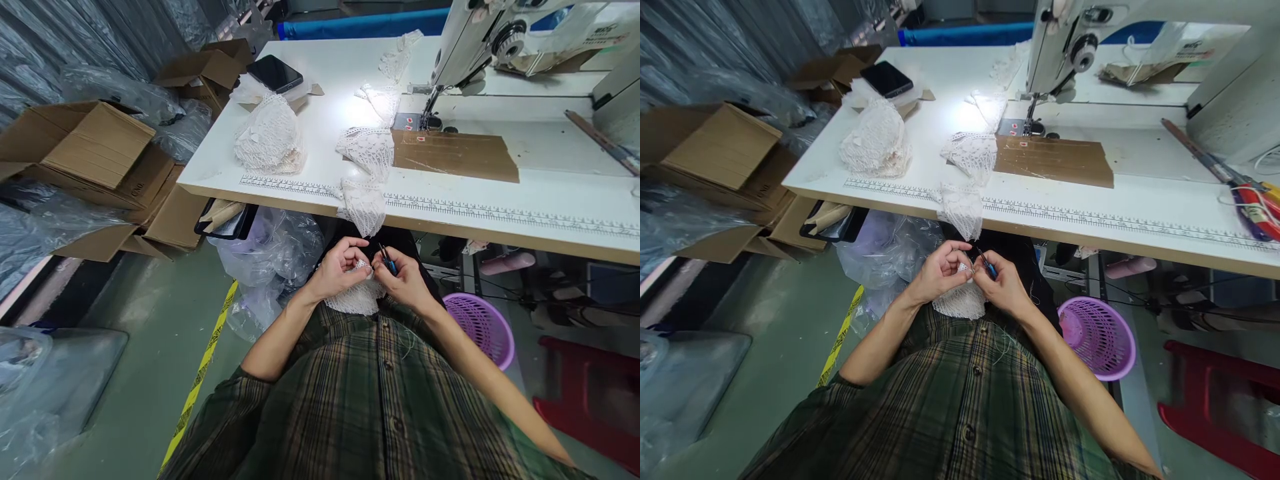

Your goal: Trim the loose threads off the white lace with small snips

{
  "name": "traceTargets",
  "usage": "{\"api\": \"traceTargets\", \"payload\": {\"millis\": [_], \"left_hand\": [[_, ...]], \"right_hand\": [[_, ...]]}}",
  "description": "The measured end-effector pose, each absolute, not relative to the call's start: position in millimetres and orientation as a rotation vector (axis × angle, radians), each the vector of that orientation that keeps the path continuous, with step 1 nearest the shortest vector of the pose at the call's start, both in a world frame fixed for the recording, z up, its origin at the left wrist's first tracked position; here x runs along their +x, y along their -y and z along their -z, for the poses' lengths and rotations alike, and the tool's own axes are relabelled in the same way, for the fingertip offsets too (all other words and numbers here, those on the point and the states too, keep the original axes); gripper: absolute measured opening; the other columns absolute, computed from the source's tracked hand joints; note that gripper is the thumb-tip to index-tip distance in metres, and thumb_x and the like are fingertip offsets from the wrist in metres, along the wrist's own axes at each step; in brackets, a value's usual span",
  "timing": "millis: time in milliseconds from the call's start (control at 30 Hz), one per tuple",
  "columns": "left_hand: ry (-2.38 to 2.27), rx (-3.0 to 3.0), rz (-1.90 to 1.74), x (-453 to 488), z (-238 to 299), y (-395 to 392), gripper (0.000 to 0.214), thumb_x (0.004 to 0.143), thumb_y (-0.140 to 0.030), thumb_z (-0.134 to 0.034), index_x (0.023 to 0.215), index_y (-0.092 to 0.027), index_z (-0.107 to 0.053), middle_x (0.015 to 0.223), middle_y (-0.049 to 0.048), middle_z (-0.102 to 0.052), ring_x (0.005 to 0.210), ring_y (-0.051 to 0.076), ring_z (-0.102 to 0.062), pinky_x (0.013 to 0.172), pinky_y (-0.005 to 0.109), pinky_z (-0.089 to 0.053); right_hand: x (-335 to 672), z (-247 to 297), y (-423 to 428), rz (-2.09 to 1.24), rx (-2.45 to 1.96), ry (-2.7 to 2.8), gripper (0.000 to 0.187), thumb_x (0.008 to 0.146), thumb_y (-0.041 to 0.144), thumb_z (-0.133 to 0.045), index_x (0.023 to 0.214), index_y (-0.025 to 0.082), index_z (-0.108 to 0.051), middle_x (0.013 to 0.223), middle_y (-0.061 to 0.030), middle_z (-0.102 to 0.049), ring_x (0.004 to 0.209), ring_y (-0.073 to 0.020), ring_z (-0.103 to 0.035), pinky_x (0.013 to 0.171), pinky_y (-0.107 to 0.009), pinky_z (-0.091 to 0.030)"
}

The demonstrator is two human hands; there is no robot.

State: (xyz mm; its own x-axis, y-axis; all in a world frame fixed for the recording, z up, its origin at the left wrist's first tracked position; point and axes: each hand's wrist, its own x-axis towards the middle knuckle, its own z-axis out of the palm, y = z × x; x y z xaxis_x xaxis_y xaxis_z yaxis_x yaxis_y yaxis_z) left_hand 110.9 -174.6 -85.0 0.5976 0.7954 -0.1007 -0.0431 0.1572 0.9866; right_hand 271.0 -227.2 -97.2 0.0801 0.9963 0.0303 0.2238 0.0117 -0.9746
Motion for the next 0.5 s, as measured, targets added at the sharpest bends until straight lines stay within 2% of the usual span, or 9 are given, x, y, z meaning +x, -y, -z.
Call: {"api": "traceTargets", "payload": {"millis": [167, 300, 500], "left_hand": [[-0.716, 1.179, -0.703, 109, 89, 173, 0.048, 0.071, -0.026, -0.078, 0.111, -0.016, -0.053, 0.079, -0.0002, -0.063, 0.070, 0.010, -0.058, 0.071, 0.024, -0.046], [-0.724, 1.129, -0.711, 106, 90, 171, 0.050, 0.071, -0.029, -0.080, 0.112, -0.016, -0.054, 0.083, 0.0025, -0.066, 0.077, 0.013, -0.063, 0.074, 0.027, -0.048], [-0.807, 1.085, -0.731, 100, 91, 165, 0.052, 0.071, -0.030, -0.080, 0.113, -0.015, -0.054, 0.085, 0.0035, -0.068, 0.076, 0.012, -0.063, 0.072, 0.025, -0.048]], "right_hand": [[278, 102, 228, -1.078, -1.368, 1.169, 0.018, 0.085, 0.036, -0.057, 0.087, 0.019, -0.062, 0.068, 0.0022, -0.053, 0.054, -0.0104, -0.040, 0.051, -0.024, -0.035], [281, 107, 230, -1.151, -1.373, 1.226, 0.026, 0.080, 0.041, -0.066, 0.094, 0.019, -0.065, 0.066, 0.0034, -0.052, 0.054, -0.0103, -0.039, 0.050, -0.024, -0.034], [281, 114, 233, -1.261, -1.397, 1.332, 0.036, 0.071, 0.050, -0.076, 0.066, 0.017, -0.062, 0.057, 0.0047, -0.046, 0.052, -0.0092, -0.035, 0.048, -0.024, -0.029]]}}
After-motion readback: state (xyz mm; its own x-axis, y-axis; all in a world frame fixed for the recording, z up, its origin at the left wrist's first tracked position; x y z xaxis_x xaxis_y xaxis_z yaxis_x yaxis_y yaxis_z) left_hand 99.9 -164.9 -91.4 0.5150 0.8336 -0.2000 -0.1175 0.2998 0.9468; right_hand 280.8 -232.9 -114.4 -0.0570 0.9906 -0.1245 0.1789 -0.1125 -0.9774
